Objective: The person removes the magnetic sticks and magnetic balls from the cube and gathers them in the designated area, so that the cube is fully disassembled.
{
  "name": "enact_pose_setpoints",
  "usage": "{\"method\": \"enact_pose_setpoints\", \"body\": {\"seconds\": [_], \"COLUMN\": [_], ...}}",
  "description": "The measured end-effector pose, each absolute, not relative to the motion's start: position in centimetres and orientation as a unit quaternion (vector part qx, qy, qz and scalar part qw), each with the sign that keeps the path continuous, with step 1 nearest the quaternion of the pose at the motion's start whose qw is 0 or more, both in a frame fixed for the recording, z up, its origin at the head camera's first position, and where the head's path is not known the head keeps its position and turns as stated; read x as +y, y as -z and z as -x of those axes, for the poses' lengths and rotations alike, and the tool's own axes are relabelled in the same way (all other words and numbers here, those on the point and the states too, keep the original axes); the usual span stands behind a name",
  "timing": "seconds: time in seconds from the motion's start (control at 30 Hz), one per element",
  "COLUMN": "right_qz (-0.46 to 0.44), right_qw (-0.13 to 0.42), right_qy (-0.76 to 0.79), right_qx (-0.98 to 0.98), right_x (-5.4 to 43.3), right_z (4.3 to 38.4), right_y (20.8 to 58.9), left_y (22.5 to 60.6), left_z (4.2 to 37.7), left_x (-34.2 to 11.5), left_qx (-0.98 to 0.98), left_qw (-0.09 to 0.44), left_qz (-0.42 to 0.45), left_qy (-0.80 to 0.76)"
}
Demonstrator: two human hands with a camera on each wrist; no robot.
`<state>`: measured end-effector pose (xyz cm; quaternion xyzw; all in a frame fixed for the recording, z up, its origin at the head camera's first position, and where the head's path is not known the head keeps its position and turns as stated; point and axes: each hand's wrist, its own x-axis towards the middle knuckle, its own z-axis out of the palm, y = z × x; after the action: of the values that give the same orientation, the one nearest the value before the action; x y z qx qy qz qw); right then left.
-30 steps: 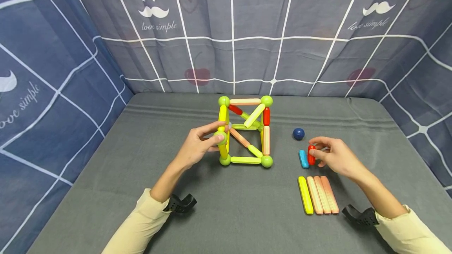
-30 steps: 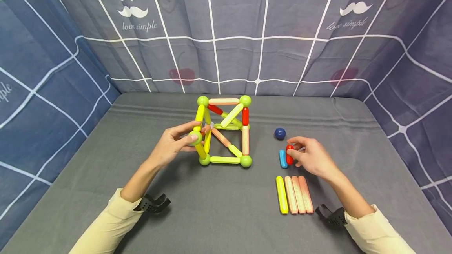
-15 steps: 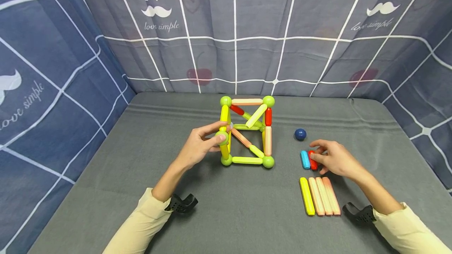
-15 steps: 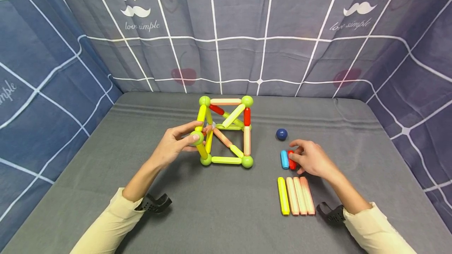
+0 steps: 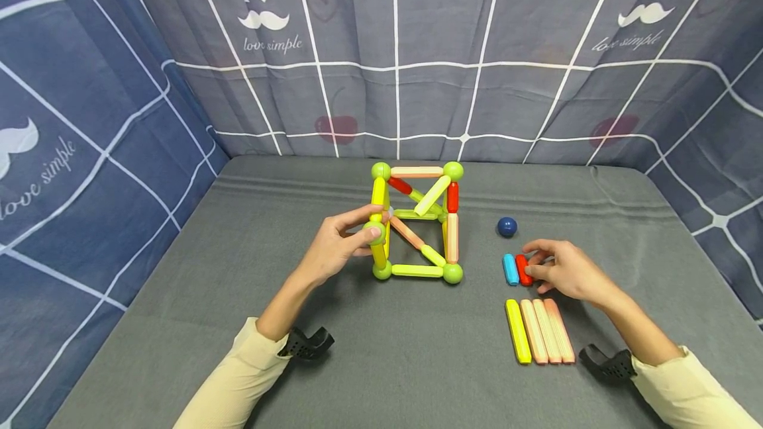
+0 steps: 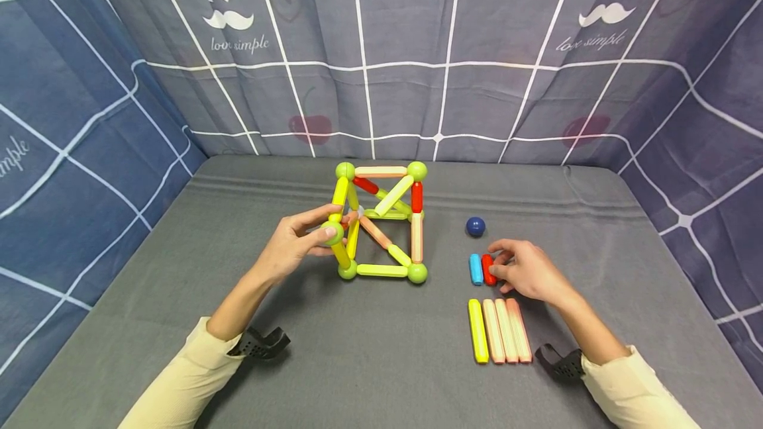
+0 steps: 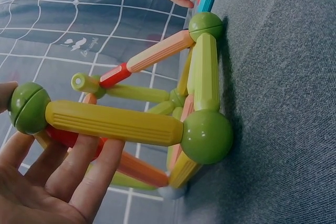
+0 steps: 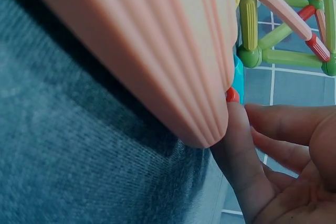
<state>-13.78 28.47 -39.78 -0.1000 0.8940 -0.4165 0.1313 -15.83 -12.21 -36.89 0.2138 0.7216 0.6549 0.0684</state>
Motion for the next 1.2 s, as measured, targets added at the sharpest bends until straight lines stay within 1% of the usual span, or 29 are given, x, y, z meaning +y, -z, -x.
{"method": "enact_pose_setpoints", "body": {"seconds": [0.37, 0.6, 0.8, 0.93, 1.03, 1.2], "right_qz": [0.115, 0.13, 0.153, 0.17, 0.183, 0.192], "right_qw": [0.117, 0.064, 0.032, 0.021, 0.03, 0.063], "right_qy": [0.418, 0.376, 0.414, 0.467, 0.521, 0.571], "right_qx": [0.893, 0.915, 0.897, 0.867, 0.833, 0.796], "right_x": [28.7, 27.4, 24.0, 21.0, 18.7, 15.6], "right_z": [13.4, 13.7, 14.3, 15.0, 15.8, 17.0], "right_y": [40.0, 38.4, 36.0, 34.6, 34.0, 33.5], "left_y": [36.9, 37.0, 36.8, 36.7, 36.7, 36.8], "left_z": [15.8, 15.9, 15.8, 15.7, 15.7, 15.8], "left_x": [-12.1, -12.0, -12.0, -12.0, -12.1, -12.1], "left_qx": [0.719, 0.717, 0.718, 0.718, 0.716, 0.715], "left_qw": [0.068, 0.068, 0.072, 0.073, 0.073, 0.073], "left_qz": [-0.216, -0.209, -0.204, -0.204, -0.205, -0.207], "left_qy": [-0.657, -0.661, -0.662, -0.662, -0.663, -0.663]}}
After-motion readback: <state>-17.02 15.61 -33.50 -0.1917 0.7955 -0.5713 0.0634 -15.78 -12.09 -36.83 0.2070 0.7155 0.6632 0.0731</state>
